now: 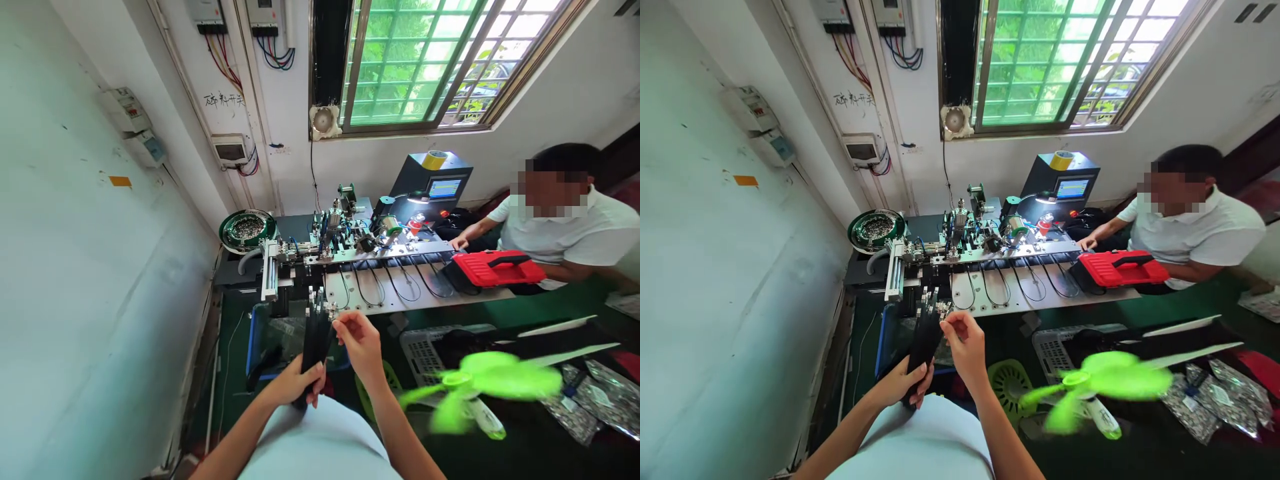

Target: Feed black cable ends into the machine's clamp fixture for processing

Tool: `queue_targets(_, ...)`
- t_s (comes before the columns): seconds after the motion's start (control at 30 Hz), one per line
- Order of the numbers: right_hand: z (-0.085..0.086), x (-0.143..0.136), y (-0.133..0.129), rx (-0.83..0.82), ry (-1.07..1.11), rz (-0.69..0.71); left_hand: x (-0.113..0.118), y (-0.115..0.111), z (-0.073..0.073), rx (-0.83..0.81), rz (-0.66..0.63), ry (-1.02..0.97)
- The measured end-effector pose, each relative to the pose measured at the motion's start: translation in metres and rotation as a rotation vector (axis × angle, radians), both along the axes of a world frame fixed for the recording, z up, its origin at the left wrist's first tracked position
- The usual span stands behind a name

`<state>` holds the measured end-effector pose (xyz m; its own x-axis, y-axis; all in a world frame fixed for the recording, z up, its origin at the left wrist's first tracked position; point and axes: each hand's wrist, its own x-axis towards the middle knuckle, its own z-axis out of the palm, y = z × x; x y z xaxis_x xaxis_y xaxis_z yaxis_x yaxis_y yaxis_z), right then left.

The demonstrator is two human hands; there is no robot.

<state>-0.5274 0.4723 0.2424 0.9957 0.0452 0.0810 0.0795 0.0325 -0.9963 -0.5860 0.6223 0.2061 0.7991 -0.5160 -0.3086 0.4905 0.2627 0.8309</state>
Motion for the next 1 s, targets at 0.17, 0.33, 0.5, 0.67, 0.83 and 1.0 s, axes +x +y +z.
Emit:
queue_targets(0.17,0.000,0.015,-0.006,-0.171,-0.018,0.094,-0.003,-0.003,0.003,0.047,-0.037,0.020)
queue_targets(0.33,-0.001,0.012,-0.009,0.001,0.095,0.133,-0.008,-0.006,0.004,0.059,-0.013,0.012)
queue_targets(0.5,0.001,0.017,-0.012,0.116,0.024,-0.023,-0.009,-0.007,0.001,0.067,-0.027,-0.020)
queue_targets(0.67,-0.002,0.046,-0.017,0.035,-0.035,-0.135,-0.008,-0.005,0.006,0.092,-0.041,-0.004)
queue_targets(0.83,0.002,0.033,-0.012,-0.185,-0.158,-0.281,-0.015,-0.012,0.004,0.192,0.072,0.082)
queue_targets(1.0,-0.018,-0.013,-0.007,-0.360,-0.275,-0.387,-0.004,-0.011,0.000,0.284,0.462,0.094)
